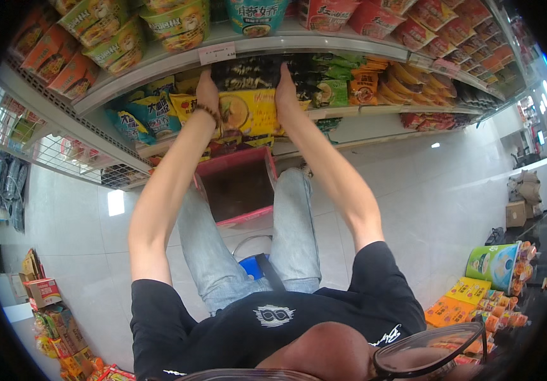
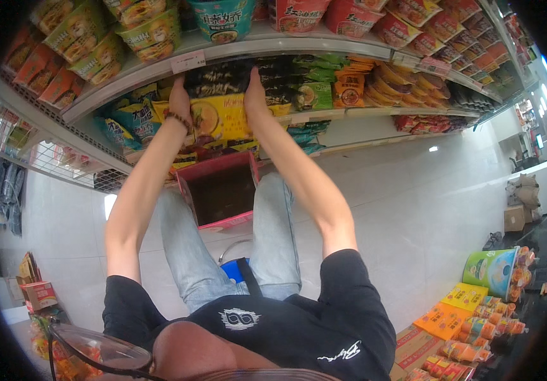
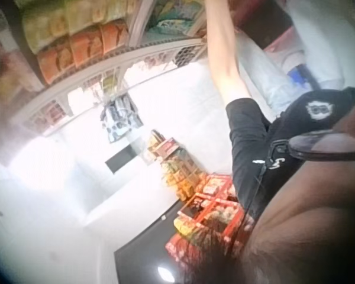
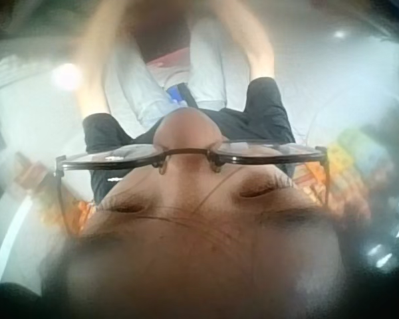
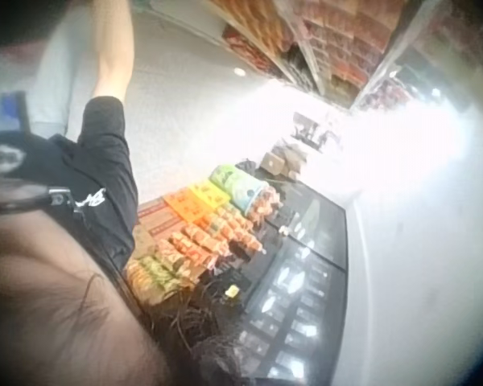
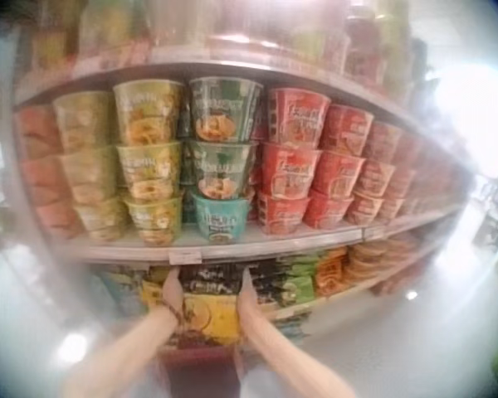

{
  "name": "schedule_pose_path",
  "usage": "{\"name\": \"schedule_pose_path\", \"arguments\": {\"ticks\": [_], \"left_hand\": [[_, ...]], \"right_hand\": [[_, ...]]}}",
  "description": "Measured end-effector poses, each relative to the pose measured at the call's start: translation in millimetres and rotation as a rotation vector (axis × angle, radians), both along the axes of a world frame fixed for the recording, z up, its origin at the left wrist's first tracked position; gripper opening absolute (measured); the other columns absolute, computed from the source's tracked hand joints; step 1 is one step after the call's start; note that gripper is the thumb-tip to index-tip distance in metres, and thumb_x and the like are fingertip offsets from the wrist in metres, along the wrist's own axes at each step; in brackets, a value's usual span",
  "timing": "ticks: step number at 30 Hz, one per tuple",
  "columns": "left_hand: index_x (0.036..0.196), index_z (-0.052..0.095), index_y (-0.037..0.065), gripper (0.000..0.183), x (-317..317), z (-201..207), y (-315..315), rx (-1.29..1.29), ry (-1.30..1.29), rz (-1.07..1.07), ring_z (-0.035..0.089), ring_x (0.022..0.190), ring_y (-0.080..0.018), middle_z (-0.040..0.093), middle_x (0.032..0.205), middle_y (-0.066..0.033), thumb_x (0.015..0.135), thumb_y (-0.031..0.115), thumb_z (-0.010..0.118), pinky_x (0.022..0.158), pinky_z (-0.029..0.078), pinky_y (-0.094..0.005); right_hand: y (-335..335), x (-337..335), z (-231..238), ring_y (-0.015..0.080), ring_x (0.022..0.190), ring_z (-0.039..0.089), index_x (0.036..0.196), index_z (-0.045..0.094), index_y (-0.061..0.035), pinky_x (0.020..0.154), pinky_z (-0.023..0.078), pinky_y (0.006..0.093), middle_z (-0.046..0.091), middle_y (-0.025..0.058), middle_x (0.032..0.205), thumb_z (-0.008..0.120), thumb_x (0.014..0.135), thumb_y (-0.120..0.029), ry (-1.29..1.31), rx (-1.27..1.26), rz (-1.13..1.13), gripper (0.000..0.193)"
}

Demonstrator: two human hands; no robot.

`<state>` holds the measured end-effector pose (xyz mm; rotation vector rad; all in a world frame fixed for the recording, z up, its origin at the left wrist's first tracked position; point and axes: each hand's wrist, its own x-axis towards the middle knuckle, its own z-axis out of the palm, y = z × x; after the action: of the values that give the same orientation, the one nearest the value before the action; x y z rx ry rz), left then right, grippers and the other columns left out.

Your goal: The person takes various snack packages from a pink box on their lap and places them onto a grocery store shelf, organizing and grouping similar items together.

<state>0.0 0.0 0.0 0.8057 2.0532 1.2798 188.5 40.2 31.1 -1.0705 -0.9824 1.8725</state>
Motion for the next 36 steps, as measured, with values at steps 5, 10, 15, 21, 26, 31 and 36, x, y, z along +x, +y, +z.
{"name": "schedule_pose_path", "arguments": {"ticks": [5, 10, 15, 21, 26, 31, 36], "left_hand": [[0.126, 0.058, 0.002, 0.045, 65.4, 23.4, -106.0, 0.584, -0.903, 0.133, 0.063, 0.108, -0.0242, 0.065, 0.123, -0.0109, 0.103, 0.037, 0.041, 0.094, 0.051, -0.0367], [0.119, 0.061, 0.003, 0.038, 95.6, 2.9, -181.2, 0.709, -0.899, 0.286, 0.067, 0.1, -0.0225, 0.069, 0.114, -0.0072, 0.103, 0.033, 0.044, 0.09, 0.053, -0.0355], [0.118, 0.063, 0.002, 0.038, 108.9, -34.2, -223.6, 0.684, -0.936, 0.378, 0.067, 0.099, -0.022, 0.07, 0.113, -0.0066, 0.103, 0.032, 0.044, 0.089, 0.053, -0.0344], [0.109, 0.064, 0.002, 0.039, 93.1, -137.8, -224.6, 0.546, -1.037, 0.528, 0.068, 0.09, -0.0256, 0.071, 0.103, -0.0094, 0.101, 0.034, 0.042, 0.084, 0.055, -0.0373], [0.107, 0.063, 0.002, 0.04, 66.6, -252.1, -205.3, 0.356, -1.097, 0.546, 0.069, 0.086, -0.0286, 0.071, 0.099, -0.0118, 0.1, 0.033, 0.038, 0.082, 0.056, -0.0412], [0.109, 0.062, 0.004, 0.039, 68.2, -276.7, -180.6, 0.042, -1.095, 0.575, 0.069, 0.088, -0.0287, 0.071, 0.099, -0.0113, 0.099, 0.036, 0.041, 0.084, 0.055, -0.0414], [0.107, 0.062, 0.002, 0.042, 60.8, -350.8, -164.4, -0.011, -1.149, 0.614, 0.067, 0.099, -0.0293, 0.069, 0.103, -0.0156, 0.097, 0.039, 0.046, 0.09, 0.052, -0.0408]], "right_hand": [[-64.4, 21.0, -19.1, 0.0199, 0.113, 0.056, 0.136, 0.051, -0.0004, 0.101, 0.04, 0.0303, 0.061, 0.007, 0.13, 0.039, 0.103, -0.055, 0.255, -0.057, 0.083, 0.065], [-130.5, 44.1, -29.6, 0.0172, 0.113, 0.058, 0.133, 0.053, 0.0007, 0.099, 0.043, 0.0294, 0.061, 0.0064, 0.13, 0.038, 0.105, -0.049, 0.339, -0.073, 0.154, 0.059], [-152.6, 41.4, -106.1, 0.0178, 0.121, 0.053, 0.134, 0.051, 0.0027, 0.104, 0.037, 0.0289, 0.057, 0.0071, 0.136, 0.039, 0.105, -0.048, 0.147, -0.065, 0.077, 0.06], [-163.6, 35.6, -132.0, 0.0216, 0.107, 0.062, 0.131, 0.055, -0.0027, 0.096, 0.044, 0.0336, 0.065, 0.008, 0.124, 0.044, 0.102, -0.052, -0.022, -0.317, 0.18, 0.058], [-134.0, 25.9, -229.9, 0.0261, 0.093, 0.067, 0.119, 0.062, -0.0065, 0.09, 0.05, 0.0371, 0.072, 0.0095, 0.108, 0.042, 0.1, -0.056, -0.136, -0.523, 0.227, 0.056], [-123.7, 26.3, -210.8, 0.03, 0.1, 0.065, 0.123, 0.06, -0.004, 0.095, 0.047, 0.0403, 0.066, 0.0172, 0.119, 0.041, 0.098, -0.059, -0.332, -0.607, 0.159, 0.063], [-89.7, 17.2, -340.5, 0.0313, 0.106, 0.063, 0.129, 0.057, -0.001, 0.098, 0.045, 0.0399, 0.063, 0.0198, 0.123, 0.041, 0.098, -0.059, -0.569, -0.566, 0.145, 0.068]]}}
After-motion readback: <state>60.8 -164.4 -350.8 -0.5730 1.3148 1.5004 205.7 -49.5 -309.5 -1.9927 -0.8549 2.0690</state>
